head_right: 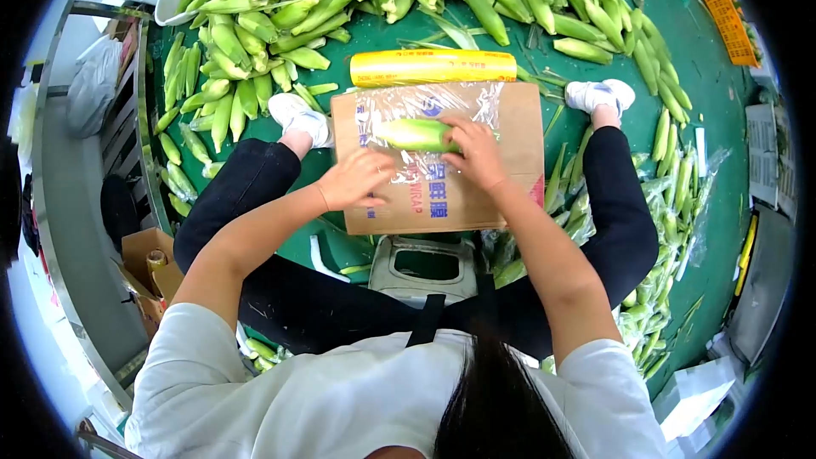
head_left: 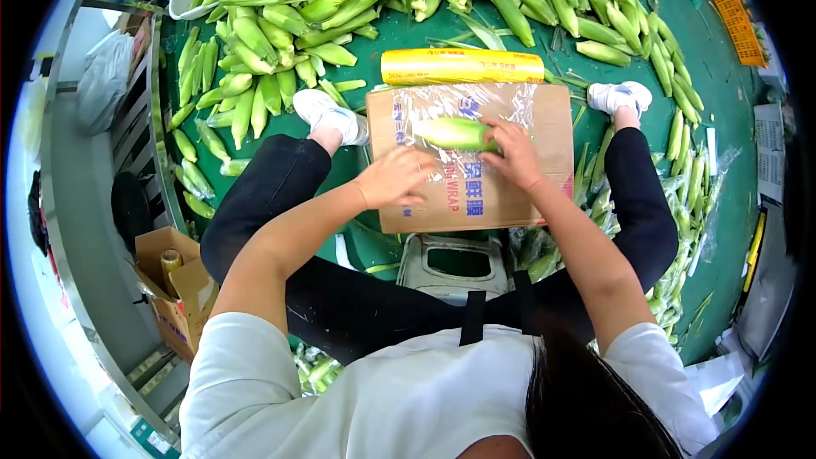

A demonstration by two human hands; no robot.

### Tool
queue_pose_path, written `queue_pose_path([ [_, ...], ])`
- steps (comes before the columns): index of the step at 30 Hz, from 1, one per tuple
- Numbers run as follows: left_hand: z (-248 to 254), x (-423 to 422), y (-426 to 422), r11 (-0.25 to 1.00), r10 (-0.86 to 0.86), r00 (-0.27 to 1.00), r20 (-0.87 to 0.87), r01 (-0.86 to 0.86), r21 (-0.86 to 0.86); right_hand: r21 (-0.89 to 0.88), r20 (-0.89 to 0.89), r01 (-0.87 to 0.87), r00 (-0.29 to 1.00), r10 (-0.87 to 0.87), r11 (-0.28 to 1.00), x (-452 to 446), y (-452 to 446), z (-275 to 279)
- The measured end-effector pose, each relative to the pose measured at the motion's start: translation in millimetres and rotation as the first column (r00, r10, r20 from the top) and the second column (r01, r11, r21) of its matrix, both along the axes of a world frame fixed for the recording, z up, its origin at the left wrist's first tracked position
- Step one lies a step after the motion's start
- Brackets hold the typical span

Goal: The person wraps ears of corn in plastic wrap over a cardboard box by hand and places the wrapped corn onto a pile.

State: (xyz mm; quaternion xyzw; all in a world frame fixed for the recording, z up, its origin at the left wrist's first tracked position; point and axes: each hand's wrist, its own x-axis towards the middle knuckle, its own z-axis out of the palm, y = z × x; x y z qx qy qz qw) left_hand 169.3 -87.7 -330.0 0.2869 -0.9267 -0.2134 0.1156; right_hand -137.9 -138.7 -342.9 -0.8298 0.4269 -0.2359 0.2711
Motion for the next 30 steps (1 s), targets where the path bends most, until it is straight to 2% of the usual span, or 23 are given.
queue_pose_path([
  [2,-6.3,11.2,4.0,0.975,0.213,0.972,0.098,-0.218,0.046,0.006,-0.056,0.016,0.998,-0.016,1.0,1.5,-5.6,8.7],
  [3,-5.8,6.0,1.3,0.972,0.234,0.97,0.071,-0.234,-0.016,-0.024,-0.127,-0.032,0.991,0.029,0.999,2.0,-8.2,6.0],
  [7,-11.8,0.4,-12.2,0.986,0.115,0.993,-0.018,-0.117,-0.122,-0.05,-0.131,-0.091,0.988,0.084,0.995,-5.9,-7.4,3.2],
  [10,21.6,17.8,-2.8,0.949,0.13,0.986,0.102,-0.154,0.276,0.054,-0.143,-0.148,0.978,0.154,0.988,-25.6,6.4,13.0],
  [11,31.9,15.7,-5.0,0.962,0.117,0.993,-0.025,-0.107,0.252,0.113,-0.141,-0.183,0.97,0.198,0.977,-33.0,13.6,18.2],
  [14,43.7,-15.7,-16.7,0.838,0.143,0.988,-0.06,-0.089,0.539,0.182,-0.115,-0.226,0.962,0.249,0.957,-40.4,32.5,21.1],
  [15,29.3,-25.1,-28.9,0.819,0.18,0.976,-0.12,-0.081,0.567,0.184,-0.104,-0.226,0.963,0.248,0.957,-37.9,33.6,22.9],
  [17,-9.8,-47.0,-71.5,0.915,0.121,0.957,-0.265,-0.005,0.403,0.232,-0.11,-0.215,0.963,0.245,0.949,-31.7,29.3,26.2],
  [19,-30.0,-56.7,-127.1,0.891,-0.181,0.981,-0.062,0.191,0.413,0.119,-0.084,-0.145,0.984,0.156,0.982,-21.1,9.0,9.9],
  [21,9.1,-74.7,-163.0,0.896,-0.143,0.919,0.368,-0.038,0.443,-0.004,-0.119,-0.105,0.987,0.104,0.994,-9.8,-25.2,-9.6],
  [22,35.7,-78.3,-177.9,0.889,-0.049,0.906,0.42,-0.152,0.431,-0.096,-0.165,-0.101,0.983,0.085,0.99,0.8,-52.4,-17.5],
  [23,49.3,-81.7,-191.8,0.932,0.077,0.85,0.521,-0.246,0.265,-0.154,-0.163,-0.122,0.982,0.097,0.98,11.1,-79.9,-11.5],
  [24,44.9,-66.7,-210.6,0.95,0.179,0.911,0.372,-0.258,0.174,-0.217,-0.165,-0.137,0.981,0.102,0.967,20.4,-104.0,2.1],
  [25,33.2,-53.6,-225.9,0.944,0.283,0.932,0.226,-0.312,0.109,-0.097,-0.27,-0.103,0.96,0.073,0.99,31.5,-120.1,14.0],
  [26,36.4,-47.8,-230.2,0.882,0.439,0.897,0.055,-0.442,0.161,0.026,-0.369,-0.047,0.928,0.053,0.999,40.2,-131.8,21.8],
  [27,41.0,-40.7,-231.5,0.826,0.544,0.838,0.026,-0.541,0.159,-0.073,-0.361,0.002,0.932,-0.028,0.997,47.7,-121.1,18.7],
  [29,38.7,-33.2,-227.1,0.757,0.64,0.768,-0.02,-0.626,0.185,-0.259,-0.341,0.076,0.926,-0.165,0.963,63.1,-79.1,3.7],
  [30,38.7,-36.2,-221.1,0.745,0.646,0.764,-0.009,-0.627,0.226,-0.19,-0.378,0.085,0.913,-0.153,0.978,62.1,-80.0,7.7],
])
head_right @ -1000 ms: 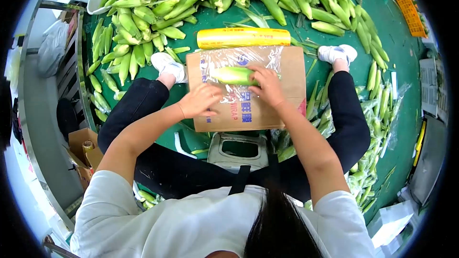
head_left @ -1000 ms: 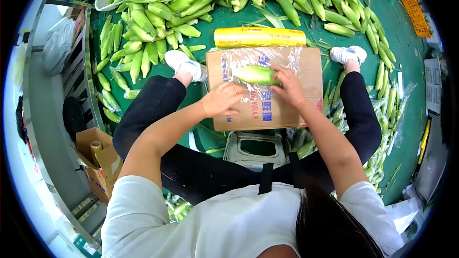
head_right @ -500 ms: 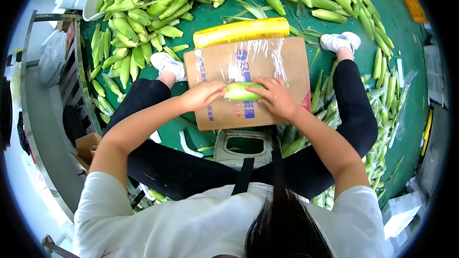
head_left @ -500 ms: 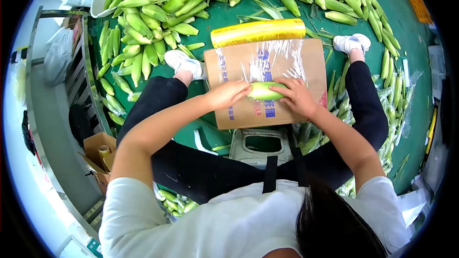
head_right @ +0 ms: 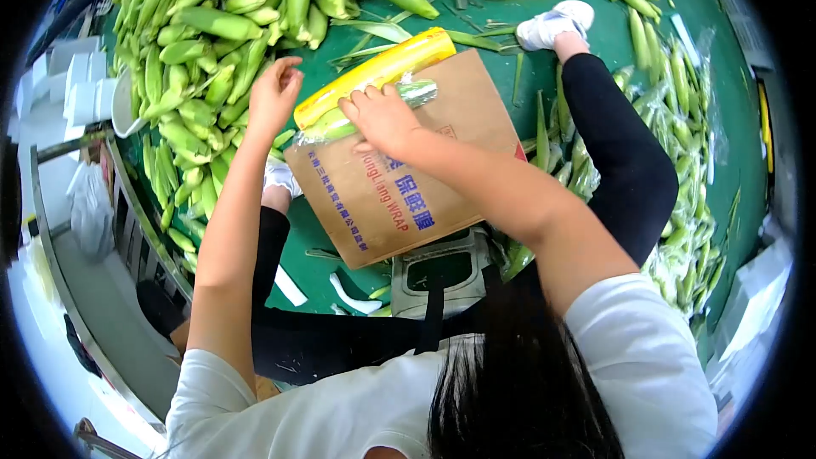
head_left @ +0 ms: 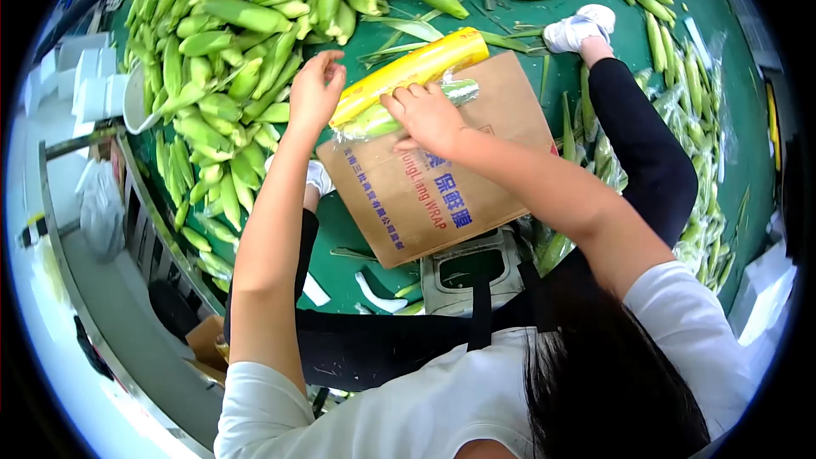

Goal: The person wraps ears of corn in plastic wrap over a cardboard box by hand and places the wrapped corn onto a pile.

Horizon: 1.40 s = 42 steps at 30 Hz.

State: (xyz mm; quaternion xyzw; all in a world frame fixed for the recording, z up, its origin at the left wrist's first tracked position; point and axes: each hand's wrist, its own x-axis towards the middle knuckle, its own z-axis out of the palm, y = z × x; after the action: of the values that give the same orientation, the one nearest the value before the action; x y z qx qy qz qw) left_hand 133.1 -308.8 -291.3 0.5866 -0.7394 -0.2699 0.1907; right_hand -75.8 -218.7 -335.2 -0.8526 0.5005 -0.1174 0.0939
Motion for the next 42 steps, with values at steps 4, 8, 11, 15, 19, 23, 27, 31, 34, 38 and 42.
queue_pose_path([
  [4,-17.3,-33.9,17.5,0.987,-0.161,0.973,-0.163,0.162,-0.008,0.37,-0.022,-0.04,0.998,0.052,0.928,-6.0,-1.0,9.1],
  [8,-66.9,-72.7,54.7,0.799,-0.548,0.833,-0.074,0.548,0.248,0.617,0.08,-0.189,0.981,0.178,0.764,-30.2,11.5,18.6],
  [11,-67.9,-94.7,93.0,0.837,-0.541,0.808,0.233,0.545,0.05,0.671,0.297,-0.482,0.871,0.391,0.563,-42.5,40.1,-11.5],
  [15,-68.0,-95.2,123.3,0.759,-0.568,0.732,0.376,0.642,-0.103,0.745,0.667,-0.597,0.684,0.297,-0.298,-38.2,136.8,-14.4],
  [19,-70.6,-98.9,181.0,0.739,-0.618,0.673,0.406,0.673,0.011,0.802,0.498,-0.413,0.861,0.102,-0.431,-76.6,206.5,64.8],
  [23,-61.1,-108.0,276.0,0.705,-0.658,0.592,0.465,0.701,0.107,0.808,0.458,-0.555,0.803,-0.383,-0.198,-129.7,202.5,82.4],
  [27,-52.3,-122.5,336.7,0.604,-0.773,0.476,0.419,0.754,0.259,0.559,0.22,-0.737,0.573,-0.789,-0.379,-185.0,203.3,91.3],
  [31,-26.1,-121.6,350.9,0.451,-0.842,0.335,0.423,0.867,0.212,0.407,0.292,-0.83,0.514,-0.807,-0.381,-252.2,221.6,146.5],
  [34,-60.5,-145.1,367.5,0.228,-0.947,0.187,0.259,0.964,0.136,0.454,0.29,-0.87,0.347,-0.892,-0.191,-296.0,254.8,208.6],
  [38,68.5,-190.3,345.3,0.462,-0.885,0.399,0.24,0.823,0.332,0.82,0.226,-0.569,0.233,-0.946,0.056,-308.3,286.6,233.2],
  [42,199.8,-206.8,312.7,0.606,-0.587,0.772,0.244,0.619,-0.5,0.74,0.17,-0.664,0.346,-0.923,-0.113,-290.6,286.5,213.2],
])
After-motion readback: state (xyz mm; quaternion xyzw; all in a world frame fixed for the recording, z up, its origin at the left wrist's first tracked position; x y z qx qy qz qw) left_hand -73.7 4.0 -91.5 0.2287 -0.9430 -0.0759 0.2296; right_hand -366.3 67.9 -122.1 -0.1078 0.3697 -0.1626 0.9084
